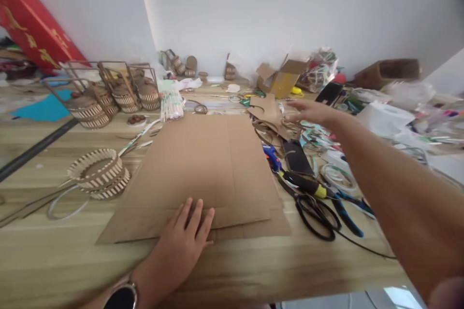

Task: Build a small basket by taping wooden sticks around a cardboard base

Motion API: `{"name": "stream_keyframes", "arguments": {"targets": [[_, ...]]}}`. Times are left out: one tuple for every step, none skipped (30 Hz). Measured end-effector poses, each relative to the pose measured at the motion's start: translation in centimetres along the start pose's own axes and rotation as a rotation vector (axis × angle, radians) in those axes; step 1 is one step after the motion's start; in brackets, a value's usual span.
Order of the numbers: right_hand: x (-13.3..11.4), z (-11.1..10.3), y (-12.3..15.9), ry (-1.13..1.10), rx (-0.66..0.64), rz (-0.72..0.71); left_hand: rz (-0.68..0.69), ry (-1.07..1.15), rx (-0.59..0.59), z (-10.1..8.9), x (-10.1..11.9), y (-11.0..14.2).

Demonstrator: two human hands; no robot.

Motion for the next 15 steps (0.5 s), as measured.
{"name": "stream_keyframes", "arguments": {"targets": [[0.3, 0.3, -0.3, 0.009, -0.058, -0.025, -0.001, 0.017, -0.02, -0.2, 0.1, 0.0], [0.5, 0.6, -0.3, 0.008, -0.111, -0.059, -0.008, 0.025, -0.039, -0.2, 0.1, 0.0], [0.7, 1.0, -0.1, -0.004, -0.147, -0.096, -0.008, 0.03, -0.045, -0.2, 0.1, 0.0], [0.9, 1.4, 0.3, -0.024, -0.16, -0.129, -0.011, 0.027, -0.046, -0.1, 0.1, 0.2], [1.1, 2.0, 1.0, -0.056, -0.164, -0.159, -0.011, 0.021, -0.041, 0.1, 0.0, 0.3], [1.3, 2.5, 2.0, -0.096, -0.166, -0.179, -0.006, 0.015, -0.033, 0.2, -0.1, 0.4], [1.6, 3.1, 3.2, -0.145, -0.165, -0.191, 0.0, 0.008, -0.024, 0.3, -0.2, 0.5], [1.8, 3.6, 4.5, -0.199, -0.171, -0.193, 0.006, 0.001, -0.014, 0.4, -0.2, 0.6], [2.1, 4.1, 6.0, -0.254, -0.18, -0.187, 0.012, -0.007, -0.004, 0.4, -0.3, 0.7], [2.3, 4.5, 7.7, -0.304, -0.196, -0.18, 0.02, -0.014, 0.004, 0.4, -0.4, 0.7], [2.4, 4.9, 9.3, -0.343, -0.218, -0.173, 0.027, -0.024, 0.01, 0.3, -0.4, 0.7], [2.4, 5.3, 11.0, -0.391, -0.251, -0.162, 0.035, -0.036, 0.018, 0.1, -0.4, 0.7], [2.4, 5.6, 12.7, -0.5, -0.319, -0.123, 0.044, -0.046, 0.025, 0.0, -0.4, 0.7], [2.3, 5.9, 14.1, -0.582, -0.379, -0.083, 0.053, -0.055, 0.034, -0.1, -0.4, 0.7], [2.3, 6.1, 15.4, -0.649, -0.414, -0.052, 0.06, -0.061, 0.047, -0.2, -0.4, 0.6]]}}
Point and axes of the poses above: each hand's wrist, its own y-axis away from the middle knuckle, its own z-axis out of the palm, x = y × z, the point moved 1 cm from there along -y, towards the middle knuckle, and after that the axes turned 11 degrees about y, right-handed, at the moved point
